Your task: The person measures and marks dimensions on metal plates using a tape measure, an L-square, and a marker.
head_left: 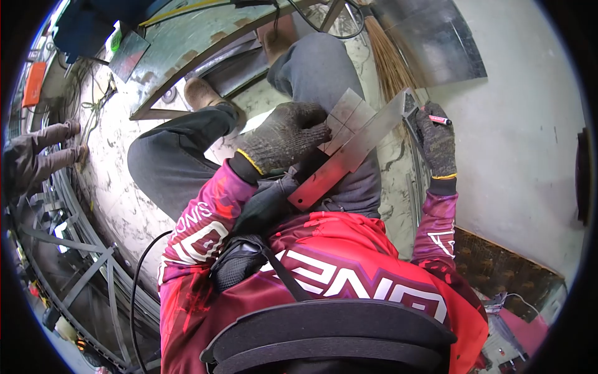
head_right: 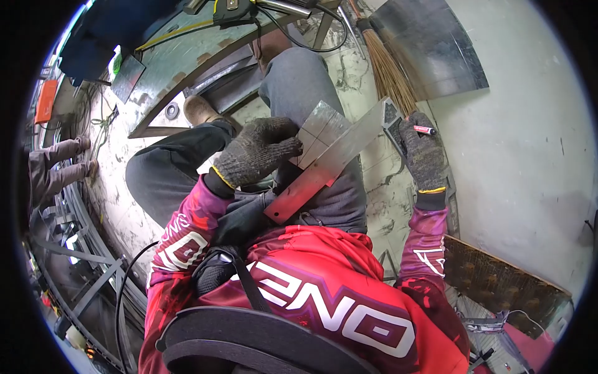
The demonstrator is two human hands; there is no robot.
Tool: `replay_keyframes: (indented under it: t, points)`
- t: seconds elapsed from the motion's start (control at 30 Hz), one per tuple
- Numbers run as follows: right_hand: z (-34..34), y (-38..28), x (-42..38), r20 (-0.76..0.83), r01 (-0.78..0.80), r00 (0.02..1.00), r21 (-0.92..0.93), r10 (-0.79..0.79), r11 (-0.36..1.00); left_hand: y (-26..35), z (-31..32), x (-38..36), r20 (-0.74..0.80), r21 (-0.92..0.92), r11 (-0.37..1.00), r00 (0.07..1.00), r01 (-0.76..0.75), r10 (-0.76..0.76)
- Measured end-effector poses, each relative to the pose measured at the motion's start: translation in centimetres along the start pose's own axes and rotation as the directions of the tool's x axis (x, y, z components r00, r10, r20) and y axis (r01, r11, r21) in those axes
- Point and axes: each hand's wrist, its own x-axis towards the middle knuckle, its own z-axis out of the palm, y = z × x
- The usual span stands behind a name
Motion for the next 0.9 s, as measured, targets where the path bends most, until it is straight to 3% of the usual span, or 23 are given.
replay_keyframes:
  t: [0.07,0.1,0.17,0.23,0.27,0.3,0.33,0.37,0.4,0.43,0.47,0.53,0.57,0.63,0.7,0.77,0.87,0.9]
  points:
    - [-0.1,-0.5,0.1,0.018,-0.072,0.997,0.052,0.071,0.996,0.6,0.2,-0.2,-0.115,0.187,0.981,0.991,-0.043,0.065]
    - [-0.2,-0.8,0.2,0.039,-0.138,0.990,0.102,0.135,0.985,0.5,0.8,-0.5,-0.111,0.187,0.981,0.992,-0.046,0.068]
    - [-0.1,-1.1,0.2,-0.028,-0.052,0.998,-0.002,0.052,0.999,-0.5,2.3,-1.5,-0.188,-0.176,0.956,0.945,0.235,-0.267]
    - [-0.1,-1.7,1.0,-0.083,0.043,0.995,-0.109,-0.053,0.993,-1.8,2.6,-1.8,-0.156,-0.225,0.960,0.966,0.167,-0.205]
    - [-0.2,-2.2,1.9,-0.080,0.004,0.997,-0.026,-0.006,1.000,-2.4,2.6,-2.1,-0.123,-0.274,0.956,0.983,0.101,-0.139]
    - [-0.4,-2.6,2.7,-0.070,-0.036,0.997,0.055,0.040,0.998,-2.9,2.4,-2.2,-0.077,-0.423,0.898,0.982,0.123,-0.171]
    - [-0.6,-2.7,3.2,-0.065,-0.023,0.998,0.047,0.026,0.999,-3.6,1.8,-2.3,-0.085,-0.434,0.894,0.982,0.115,-0.168]
    - [-0.7,-2.7,3.8,-0.121,0.050,0.991,-0.002,-0.050,0.999,-4.2,1.1,-2.4,-0.124,-0.124,0.981,0.983,-0.150,0.135]
    - [-0.6,-2.9,4.5,-0.170,0.120,0.977,-0.052,-0.128,0.991,-5.0,0.8,-2.3,-0.067,0.197,0.895,0.905,-0.400,0.420]
    - [-0.9,-3.3,5.2,-0.180,0.135,0.972,-0.093,-0.150,0.986,-1.8,-0.2,-3.1,0.012,0.124,0.985,0.993,-0.120,0.119]
    - [-1.1,-3.4,5.7,-0.168,0.145,0.973,-0.099,-0.160,0.985,-1.9,0.0,-3.1,0.005,0.110,0.987,0.993,-0.119,0.119]
    - [-1.6,-3.6,6.1,-0.196,0.234,0.945,-0.162,-0.264,0.959,-1.8,0.8,-3.1,0.102,-0.294,0.948,0.990,0.121,-0.095]
    - [-1.9,-3.8,6.3,-0.185,0.241,0.945,-0.163,-0.270,0.957,-1.5,0.7,-2.9,0.080,-0.226,0.964,0.989,0.137,-0.122]
    - [-2.3,-4.3,6.7,0.023,0.094,0.995,-0.047,-0.093,0.994,-1.8,0.3,-2.5,0.085,-0.237,0.966,0.993,0.104,-0.086]
    - [-2.0,-3.9,6.2,0.008,0.129,0.992,-0.077,-0.129,0.989,-1.6,-0.3,-2.1,0.092,-0.241,0.968,0.995,0.067,-0.046]
    - [-2.2,-4.1,5.8,-0.010,0.156,0.987,-0.108,-0.158,0.982,-1.0,-1.1,-1.7,0.159,-0.073,0.996,0.987,0.044,-0.032]
    - [-2.5,-4.4,5.6,0.025,0.134,0.991,-0.121,-0.132,0.984,-1.6,-1.2,-1.3,0.181,-0.199,0.977,0.983,0.075,-0.039]
    - [-2.3,-4.4,5.5,0.049,0.045,0.998,0.011,-0.046,0.999,-1.6,-1.1,-1.3,0.186,-0.202,0.977,0.982,0.075,-0.037]
